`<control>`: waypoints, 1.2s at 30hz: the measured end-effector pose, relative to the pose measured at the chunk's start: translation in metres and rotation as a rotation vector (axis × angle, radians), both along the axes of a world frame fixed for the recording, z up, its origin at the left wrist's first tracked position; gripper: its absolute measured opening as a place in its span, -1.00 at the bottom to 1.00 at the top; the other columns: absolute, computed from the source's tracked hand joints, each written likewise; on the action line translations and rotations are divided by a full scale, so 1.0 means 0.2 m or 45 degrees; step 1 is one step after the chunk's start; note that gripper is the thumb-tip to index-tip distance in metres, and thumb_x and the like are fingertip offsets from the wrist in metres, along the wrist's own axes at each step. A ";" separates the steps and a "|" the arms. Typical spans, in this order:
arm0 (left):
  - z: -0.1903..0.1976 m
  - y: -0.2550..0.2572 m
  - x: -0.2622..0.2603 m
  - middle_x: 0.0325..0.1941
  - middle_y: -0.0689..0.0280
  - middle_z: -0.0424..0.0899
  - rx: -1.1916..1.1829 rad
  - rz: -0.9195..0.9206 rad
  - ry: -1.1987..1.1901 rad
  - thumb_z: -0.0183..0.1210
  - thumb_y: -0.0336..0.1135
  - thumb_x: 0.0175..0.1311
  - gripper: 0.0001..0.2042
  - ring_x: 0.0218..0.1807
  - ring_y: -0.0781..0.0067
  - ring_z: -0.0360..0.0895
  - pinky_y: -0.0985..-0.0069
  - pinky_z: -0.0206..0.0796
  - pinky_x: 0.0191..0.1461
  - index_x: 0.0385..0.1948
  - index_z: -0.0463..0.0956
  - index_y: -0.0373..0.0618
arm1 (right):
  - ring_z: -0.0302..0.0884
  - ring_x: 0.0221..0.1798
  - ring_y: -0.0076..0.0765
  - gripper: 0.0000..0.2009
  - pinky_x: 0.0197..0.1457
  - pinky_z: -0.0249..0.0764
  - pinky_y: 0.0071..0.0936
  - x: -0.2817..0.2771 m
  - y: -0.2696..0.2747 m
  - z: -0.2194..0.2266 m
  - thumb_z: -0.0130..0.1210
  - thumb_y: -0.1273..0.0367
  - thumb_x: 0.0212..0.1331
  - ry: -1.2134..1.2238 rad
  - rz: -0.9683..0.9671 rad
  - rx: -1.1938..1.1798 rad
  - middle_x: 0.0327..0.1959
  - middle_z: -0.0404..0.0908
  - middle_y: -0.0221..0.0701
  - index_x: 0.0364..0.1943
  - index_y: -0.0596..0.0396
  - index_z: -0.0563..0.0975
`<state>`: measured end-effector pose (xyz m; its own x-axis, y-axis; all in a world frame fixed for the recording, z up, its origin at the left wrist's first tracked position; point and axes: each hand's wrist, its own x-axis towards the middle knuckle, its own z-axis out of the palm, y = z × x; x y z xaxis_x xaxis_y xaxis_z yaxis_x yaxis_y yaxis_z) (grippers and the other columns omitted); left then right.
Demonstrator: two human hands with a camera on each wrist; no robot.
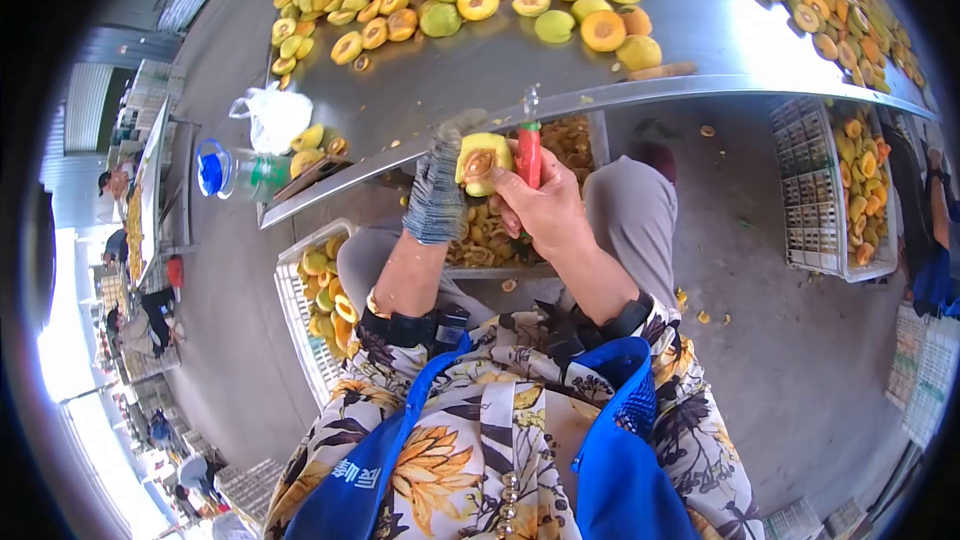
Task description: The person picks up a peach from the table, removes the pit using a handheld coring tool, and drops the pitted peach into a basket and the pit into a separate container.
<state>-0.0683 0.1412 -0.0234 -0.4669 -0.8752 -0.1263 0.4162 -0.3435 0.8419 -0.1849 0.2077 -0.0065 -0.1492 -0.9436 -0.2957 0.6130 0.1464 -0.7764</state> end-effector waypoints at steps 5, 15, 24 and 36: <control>-0.16 0.04 0.16 -0.25 0.24 0.55 0.207 0.092 0.042 -0.10 0.04 0.22 -0.59 -0.26 0.38 0.52 0.43 0.45 -0.21 -0.19 0.41 -0.14 | 0.52 -0.50 -0.33 -0.62 -0.46 0.43 -0.42 0.14 0.01 -0.13 0.09 0.44 -0.01 1.340 -0.118 -0.357 -0.47 0.53 -0.27 -0.07 0.18 0.30; -0.22 0.06 0.24 -0.30 0.27 0.56 0.315 0.515 0.075 -0.11 -0.09 0.24 -0.70 -0.29 0.39 0.52 0.51 0.40 -0.32 -0.20 0.43 -0.11 | 0.48 -0.43 0.08 -0.72 -0.39 0.40 -0.19 0.18 0.15 -0.08 0.05 0.34 0.05 1.650 0.301 -0.258 -0.53 0.51 -0.11 -0.15 0.08 0.33; -0.17 0.11 0.20 -0.29 0.22 0.54 0.037 0.468 0.068 -0.08 -0.22 0.23 -0.75 -0.33 0.35 0.52 0.44 0.44 -0.29 -0.22 0.43 -0.19 | 0.45 -0.42 0.19 -0.72 -0.38 0.35 -0.12 0.19 0.17 -0.10 0.01 0.43 0.02 1.674 0.481 -0.085 -0.57 0.47 0.00 -0.17 0.18 0.28; -0.04 0.09 0.24 -0.54 0.23 0.56 0.355 0.193 0.000 0.14 -0.26 0.11 -0.82 -0.55 0.39 0.53 0.59 0.40 -0.51 -0.41 0.47 -0.19 | 0.44 -0.42 0.20 -0.81 -0.35 0.35 -0.13 0.19 0.21 -0.11 -0.05 0.52 -0.14 1.518 0.683 -0.254 -0.58 0.44 0.06 -0.38 0.26 0.27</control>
